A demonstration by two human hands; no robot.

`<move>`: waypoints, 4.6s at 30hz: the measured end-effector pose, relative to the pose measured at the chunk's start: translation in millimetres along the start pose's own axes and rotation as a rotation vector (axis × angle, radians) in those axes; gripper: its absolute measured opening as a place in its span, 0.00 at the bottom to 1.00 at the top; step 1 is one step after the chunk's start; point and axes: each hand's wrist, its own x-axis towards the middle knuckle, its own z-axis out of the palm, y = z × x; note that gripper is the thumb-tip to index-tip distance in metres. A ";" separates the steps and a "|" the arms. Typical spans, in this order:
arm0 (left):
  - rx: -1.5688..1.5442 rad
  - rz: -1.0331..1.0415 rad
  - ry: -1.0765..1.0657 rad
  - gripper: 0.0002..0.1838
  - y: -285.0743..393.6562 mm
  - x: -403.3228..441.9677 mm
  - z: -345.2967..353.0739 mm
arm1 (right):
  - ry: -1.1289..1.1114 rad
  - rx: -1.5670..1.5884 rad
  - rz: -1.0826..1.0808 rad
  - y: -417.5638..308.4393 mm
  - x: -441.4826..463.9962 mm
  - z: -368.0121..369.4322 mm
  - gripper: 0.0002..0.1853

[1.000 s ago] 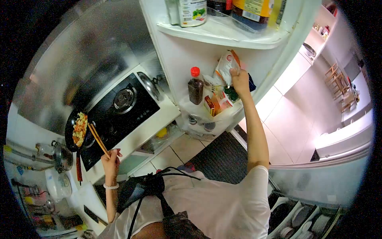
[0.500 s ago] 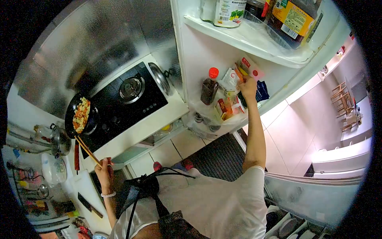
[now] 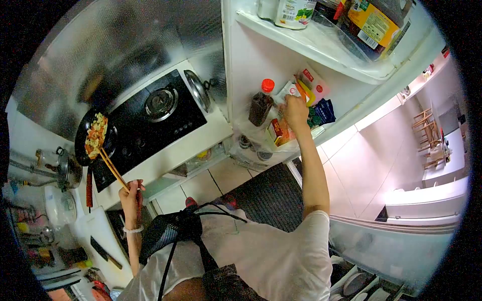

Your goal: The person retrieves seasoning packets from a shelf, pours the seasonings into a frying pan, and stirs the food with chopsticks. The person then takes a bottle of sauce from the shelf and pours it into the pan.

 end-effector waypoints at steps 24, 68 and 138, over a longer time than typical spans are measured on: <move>-0.324 -0.045 -0.212 0.25 53.4 12.1 -24.3 | 0.372 0.249 -0.359 -145.6 -70.7 -73.3 0.11; -0.135 -0.241 0.238 0.29 -49.8 51.4 -314.8 | -0.351 0.626 -1.288 -708.0 -8.1 225.2 0.11; -0.200 -0.268 0.236 0.29 -46.4 55.4 -313.2 | -0.806 1.321 -0.474 -721.9 35.3 222.8 0.13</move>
